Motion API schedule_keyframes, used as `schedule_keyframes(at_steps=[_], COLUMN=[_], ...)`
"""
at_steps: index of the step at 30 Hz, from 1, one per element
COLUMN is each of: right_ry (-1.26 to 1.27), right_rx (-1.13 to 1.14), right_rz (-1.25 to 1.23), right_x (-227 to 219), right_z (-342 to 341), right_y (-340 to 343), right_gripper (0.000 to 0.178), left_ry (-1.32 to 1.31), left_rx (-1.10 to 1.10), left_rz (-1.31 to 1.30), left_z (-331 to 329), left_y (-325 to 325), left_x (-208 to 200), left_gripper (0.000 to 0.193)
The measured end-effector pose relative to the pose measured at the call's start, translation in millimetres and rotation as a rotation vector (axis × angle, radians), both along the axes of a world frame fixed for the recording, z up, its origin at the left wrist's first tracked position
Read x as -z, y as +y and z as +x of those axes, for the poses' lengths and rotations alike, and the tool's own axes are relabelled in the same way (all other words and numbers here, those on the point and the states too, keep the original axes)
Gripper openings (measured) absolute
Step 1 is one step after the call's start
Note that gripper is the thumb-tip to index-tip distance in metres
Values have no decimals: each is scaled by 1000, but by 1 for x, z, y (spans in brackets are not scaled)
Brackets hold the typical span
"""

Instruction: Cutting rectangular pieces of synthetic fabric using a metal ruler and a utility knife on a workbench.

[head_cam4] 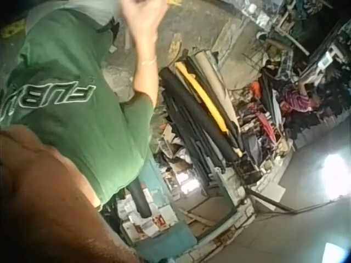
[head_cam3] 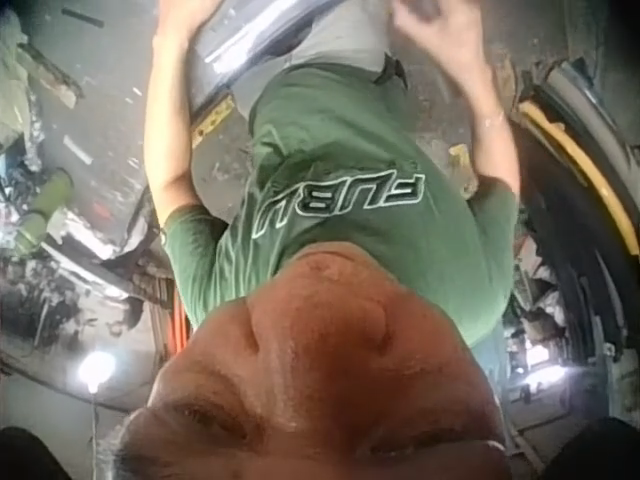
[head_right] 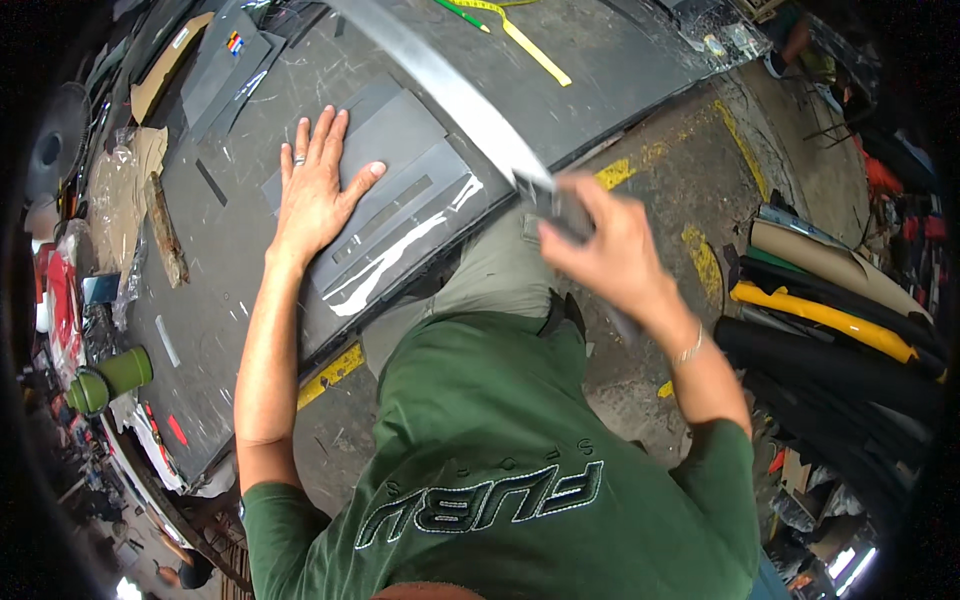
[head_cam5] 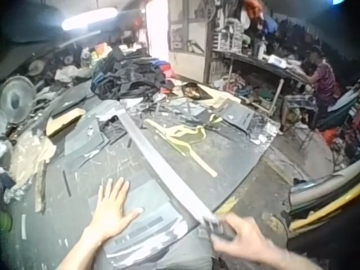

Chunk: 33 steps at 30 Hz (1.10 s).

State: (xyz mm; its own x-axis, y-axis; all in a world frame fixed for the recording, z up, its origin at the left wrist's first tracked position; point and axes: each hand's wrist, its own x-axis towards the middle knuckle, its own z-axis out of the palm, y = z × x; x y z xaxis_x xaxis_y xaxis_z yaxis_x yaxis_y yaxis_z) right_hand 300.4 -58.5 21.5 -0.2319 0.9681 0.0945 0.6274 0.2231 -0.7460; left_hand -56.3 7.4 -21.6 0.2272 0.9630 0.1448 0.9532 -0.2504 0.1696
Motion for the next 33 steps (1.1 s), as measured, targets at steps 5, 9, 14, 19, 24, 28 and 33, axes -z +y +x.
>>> schedule_keyframes(at_steps=[5, 9, 14, 19, 24, 28, 33], right_ry=[106, 143, 453, 614, 552, 542, 568], right_rx=[38, 10, 50, 137, 148, 159, 150], right_rz=[-87, -348, -682, -778, -419, -518, -548], right_x=[26, 21, 36, 41, 55, 52, 49], right_z=[-13, -19, -24, -45, -51, -49, -48], right_y=[-74, -61, -38, -18, -8, -2, -1], right_gripper=[46, 41, 29, 26, 20, 19, 18], left_ry=[-119, -259, -145, -89, -131, -72, -82], left_rx=[22, 84, 75, 88, 96, 77, 60], left_rz=[110, 72, 35, 112, 92, 87, 70], left_z=[17, 32, 29, 28, 23, 23, 25], left_y=[14, 36, 42, 47, 48, 49, 48], left_x=[-23, -22, -17, -7, 0, 2, 2], left_gripper=[73, 71, 77, 78, 89, 99, 99])
